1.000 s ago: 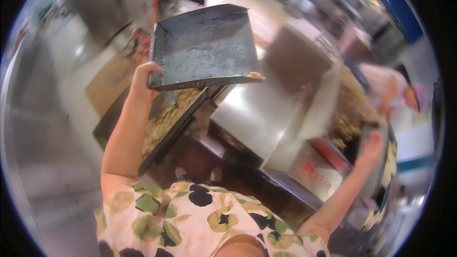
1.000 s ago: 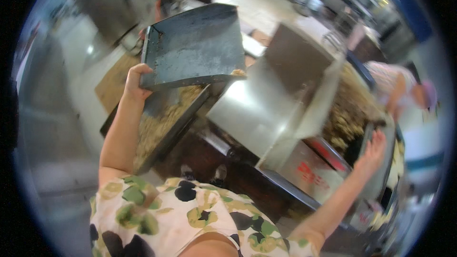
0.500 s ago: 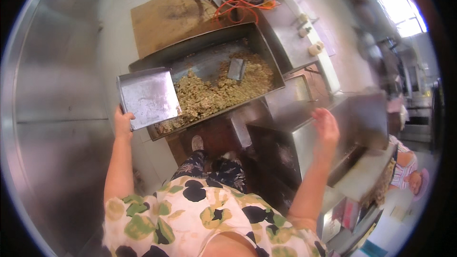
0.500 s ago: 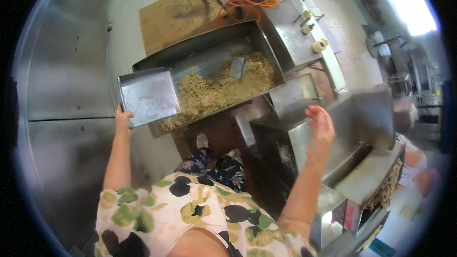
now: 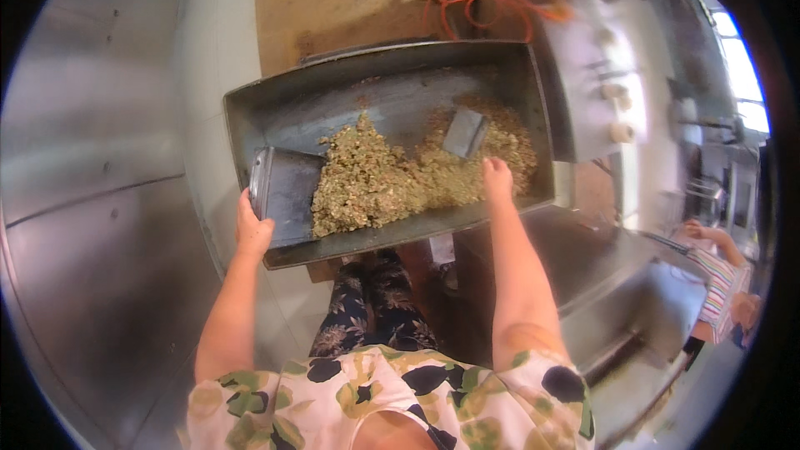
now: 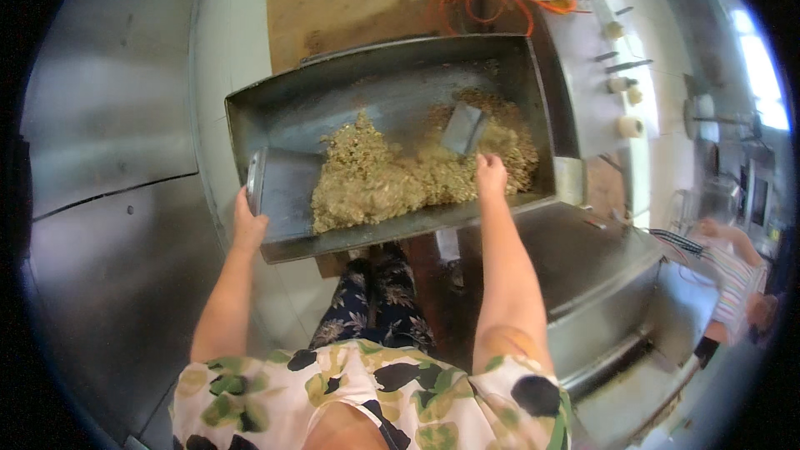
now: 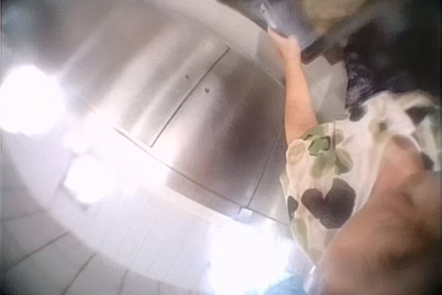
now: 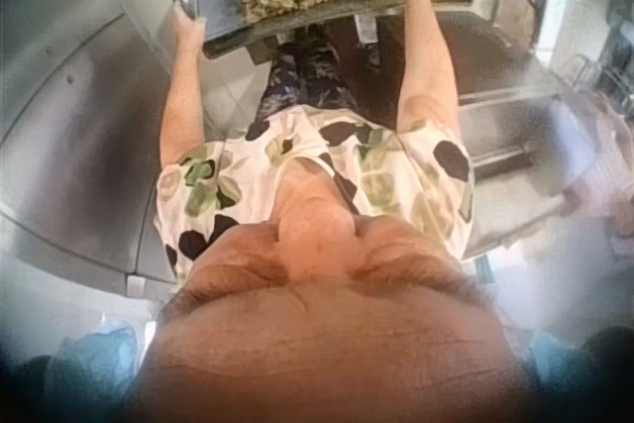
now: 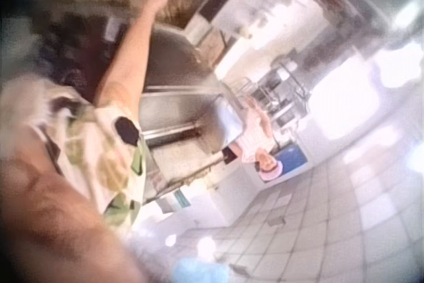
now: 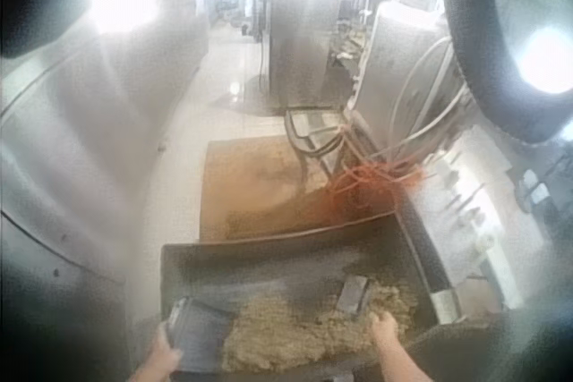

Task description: The person cuts a large mass of dough on a stainless steel table using a metal scraper. They then scoop a grainy mixture from a metal bin and repeatedly transfer it into a rectangular tray, using the scraper to level and compact the contents.

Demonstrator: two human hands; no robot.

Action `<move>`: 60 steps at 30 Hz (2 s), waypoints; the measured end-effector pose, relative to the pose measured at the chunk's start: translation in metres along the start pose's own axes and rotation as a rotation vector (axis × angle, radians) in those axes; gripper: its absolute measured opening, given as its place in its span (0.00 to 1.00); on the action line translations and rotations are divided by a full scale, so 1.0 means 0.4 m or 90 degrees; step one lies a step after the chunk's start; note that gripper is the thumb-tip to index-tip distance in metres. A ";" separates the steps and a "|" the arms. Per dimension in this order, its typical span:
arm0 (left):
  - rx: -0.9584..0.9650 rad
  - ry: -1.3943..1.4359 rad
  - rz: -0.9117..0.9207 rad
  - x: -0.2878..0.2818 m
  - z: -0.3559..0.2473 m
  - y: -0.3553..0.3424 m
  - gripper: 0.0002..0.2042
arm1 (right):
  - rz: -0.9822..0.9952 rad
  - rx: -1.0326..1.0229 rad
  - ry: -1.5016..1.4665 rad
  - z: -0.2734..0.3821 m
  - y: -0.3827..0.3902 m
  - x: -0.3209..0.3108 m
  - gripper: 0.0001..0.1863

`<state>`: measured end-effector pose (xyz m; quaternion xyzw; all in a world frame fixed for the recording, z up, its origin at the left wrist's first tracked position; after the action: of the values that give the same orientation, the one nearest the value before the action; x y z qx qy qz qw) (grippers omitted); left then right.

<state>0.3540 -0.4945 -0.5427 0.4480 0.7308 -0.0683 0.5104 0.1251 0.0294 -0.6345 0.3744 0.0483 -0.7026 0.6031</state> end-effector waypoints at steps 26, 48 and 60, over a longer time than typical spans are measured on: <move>-0.242 0.385 0.122 0.159 0.042 -0.119 0.45 | 0.227 0.128 0.236 -0.145 -0.157 0.347 0.17; -0.284 0.485 0.330 0.748 -0.074 -0.354 0.34 | 0.317 0.042 0.216 0.052 -0.100 0.583 0.25; -0.366 0.544 0.308 0.662 -0.020 -0.316 0.35 | -0.042 -0.327 0.120 0.140 -0.092 0.271 0.28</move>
<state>0.2362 -0.4096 -0.7979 0.4335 0.7382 0.4397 0.2716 0.0670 -0.0777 -0.6718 0.2713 0.2925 -0.6486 0.6482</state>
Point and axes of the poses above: each hand's wrist, its own y-axis away from the middle knuckle, its own x-axis out of the palm, z = x × y, the point moved 7 cm from there along -y, towards the middle knuckle, and after that the axes turned 10 degrees about -y, right-handed, at the moved point
